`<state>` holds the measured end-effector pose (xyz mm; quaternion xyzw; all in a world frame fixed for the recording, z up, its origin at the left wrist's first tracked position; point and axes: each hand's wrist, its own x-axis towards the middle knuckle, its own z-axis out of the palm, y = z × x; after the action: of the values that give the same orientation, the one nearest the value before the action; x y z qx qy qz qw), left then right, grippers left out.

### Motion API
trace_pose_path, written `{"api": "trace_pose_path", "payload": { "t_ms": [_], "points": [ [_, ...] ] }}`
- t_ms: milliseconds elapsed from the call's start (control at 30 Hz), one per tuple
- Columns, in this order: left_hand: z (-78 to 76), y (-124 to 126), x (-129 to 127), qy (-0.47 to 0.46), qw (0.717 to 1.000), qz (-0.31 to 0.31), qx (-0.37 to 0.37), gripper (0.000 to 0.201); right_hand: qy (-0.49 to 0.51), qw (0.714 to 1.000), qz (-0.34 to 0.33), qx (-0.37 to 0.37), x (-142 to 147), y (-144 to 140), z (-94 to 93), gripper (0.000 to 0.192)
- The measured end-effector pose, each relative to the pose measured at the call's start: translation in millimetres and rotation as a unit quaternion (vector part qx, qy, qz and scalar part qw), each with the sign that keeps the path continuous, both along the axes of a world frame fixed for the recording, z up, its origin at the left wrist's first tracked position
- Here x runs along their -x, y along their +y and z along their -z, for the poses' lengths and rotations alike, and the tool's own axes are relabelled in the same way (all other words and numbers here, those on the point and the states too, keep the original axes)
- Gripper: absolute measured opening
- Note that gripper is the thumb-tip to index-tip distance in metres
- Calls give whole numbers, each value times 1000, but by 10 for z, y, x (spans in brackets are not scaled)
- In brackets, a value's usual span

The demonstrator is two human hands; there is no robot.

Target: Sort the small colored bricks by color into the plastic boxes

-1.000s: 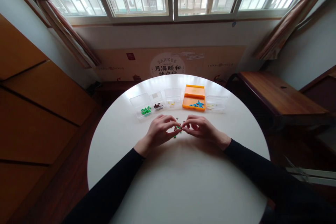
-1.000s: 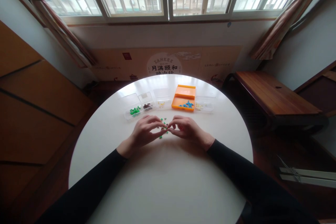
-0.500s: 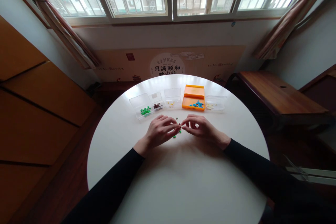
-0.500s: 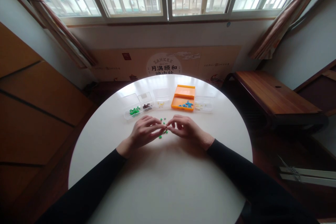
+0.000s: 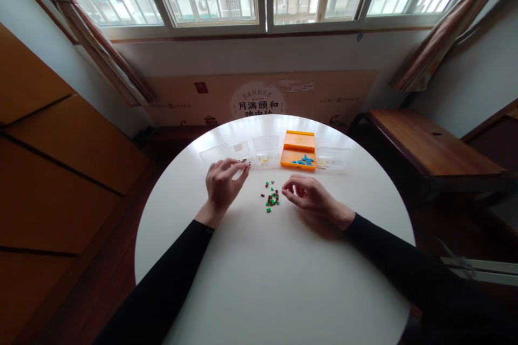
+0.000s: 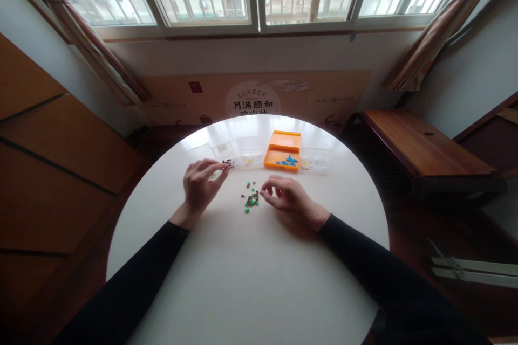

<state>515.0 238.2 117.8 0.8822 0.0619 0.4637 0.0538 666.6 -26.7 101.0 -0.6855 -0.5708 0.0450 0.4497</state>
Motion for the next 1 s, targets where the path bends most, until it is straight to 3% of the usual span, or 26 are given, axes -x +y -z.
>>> {"api": "trace_pose_path", "payload": {
  "t_ms": [133,267,467,700,833,933,1000],
  "points": [
    [52,90,-38,9,997,-78,13,15,0,1000,-11,6,-6,-6,-6,27],
    [97,160,-75,27,993,-109,23,13,8,1000,-17,11,-10,-5,-2,26],
    [134,255,-98,57,990,-129,28,15,7,1000,-25,16,10,-6,-35,29],
    [132,250,-75,70,991,-106,28,15,-6,1000,-15,16,41,-9,-63,29],
    [97,137,-24,70,996,-53,30,16,-34,999,36,15,-25,-10,27,14],
    [70,13,18,98,992,65,47,17,-63,994,83,17,-100,-31,81,3],
    [59,-68,42,136,978,151,50,16,-77,991,103,26,-132,-49,96,16]
  ]
}}
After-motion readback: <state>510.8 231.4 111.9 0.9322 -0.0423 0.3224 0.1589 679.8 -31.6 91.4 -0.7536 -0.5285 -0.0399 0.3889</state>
